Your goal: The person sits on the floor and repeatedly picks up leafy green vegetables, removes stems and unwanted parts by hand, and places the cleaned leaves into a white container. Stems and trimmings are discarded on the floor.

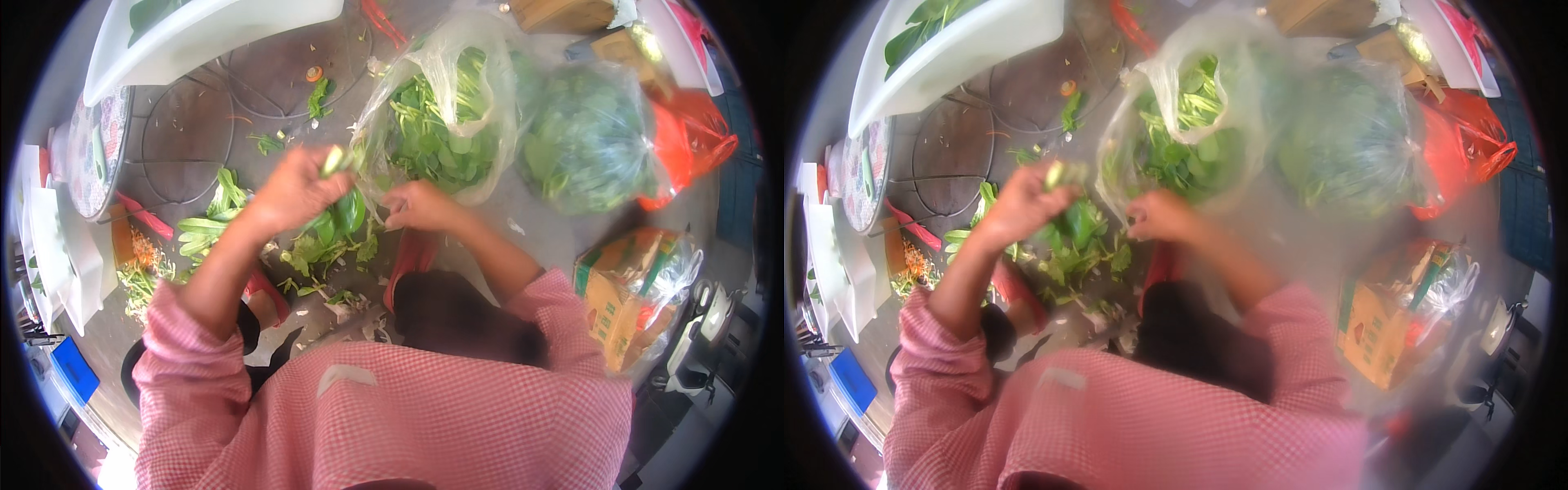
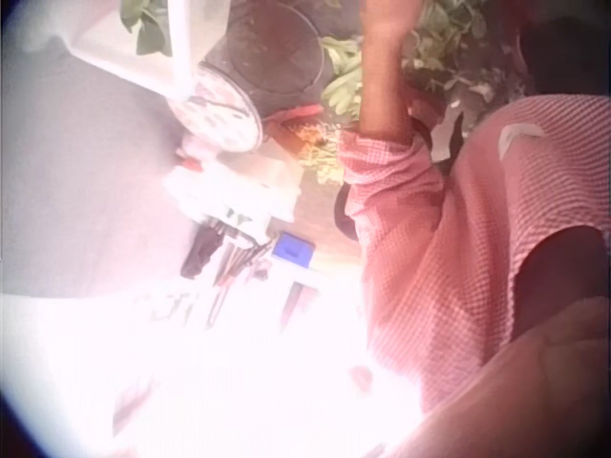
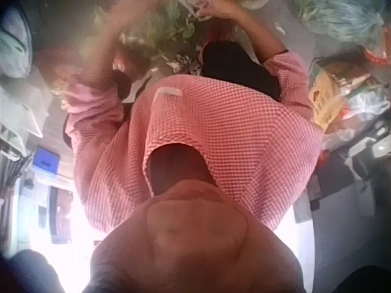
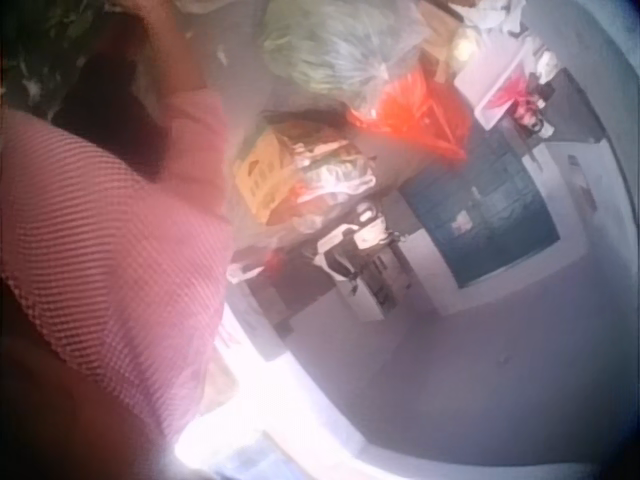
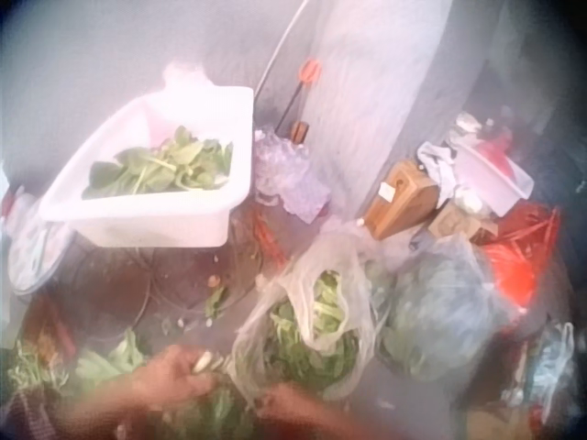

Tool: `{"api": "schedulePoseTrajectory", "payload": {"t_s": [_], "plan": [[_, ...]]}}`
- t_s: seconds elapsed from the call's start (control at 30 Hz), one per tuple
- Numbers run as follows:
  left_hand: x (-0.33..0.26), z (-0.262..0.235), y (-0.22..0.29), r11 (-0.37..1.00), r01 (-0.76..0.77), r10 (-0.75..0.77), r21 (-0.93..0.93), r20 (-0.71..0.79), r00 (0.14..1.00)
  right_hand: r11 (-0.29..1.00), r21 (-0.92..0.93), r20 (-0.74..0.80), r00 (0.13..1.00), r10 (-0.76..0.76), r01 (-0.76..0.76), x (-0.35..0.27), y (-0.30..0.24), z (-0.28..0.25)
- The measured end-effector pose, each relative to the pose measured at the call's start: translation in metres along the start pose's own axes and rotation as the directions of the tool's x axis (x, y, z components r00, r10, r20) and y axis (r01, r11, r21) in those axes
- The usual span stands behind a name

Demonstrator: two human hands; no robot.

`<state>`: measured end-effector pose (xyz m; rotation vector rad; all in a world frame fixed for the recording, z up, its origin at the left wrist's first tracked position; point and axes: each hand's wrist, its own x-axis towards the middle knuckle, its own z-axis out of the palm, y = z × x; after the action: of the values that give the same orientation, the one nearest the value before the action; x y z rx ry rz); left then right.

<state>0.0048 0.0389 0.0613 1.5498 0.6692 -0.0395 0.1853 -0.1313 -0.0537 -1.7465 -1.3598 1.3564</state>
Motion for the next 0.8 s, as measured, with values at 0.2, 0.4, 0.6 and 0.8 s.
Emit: {"api": "schedulePoseTrajectory", "payload": {"t_s": [0.2,0.4,0.6,0.8], "plan": [[-0.028,-0.092,0.141,0.679,-0.229,0.688,0.698,-0.495,0.531,0.852,-0.444,-0.638,0.765,-0.083,-0.277,0.04,0.043,-0.054],[0.025,-0.113,0.158,0.028,-0.024,0.888,0.999,-0.013,0.46,0.844,-0.416,-0.632,0.775,-0.002,-0.338,0.061,0.085,-0.046],[0.006,-0.008,0.076,0.29,-0.497,0.888,0.818,-0.036,0.458,0.755,-0.53,-0.47,0.875,0.117,-0.386,0.042,0.052,-0.055],[0.038,0.056,-0.029,0.836,-0.226,0.413,0.5,-0.302,0.859,0.988,0.144,-0.454,0.891,0.021,0.05,0.008,0.009,-0.057]]}}
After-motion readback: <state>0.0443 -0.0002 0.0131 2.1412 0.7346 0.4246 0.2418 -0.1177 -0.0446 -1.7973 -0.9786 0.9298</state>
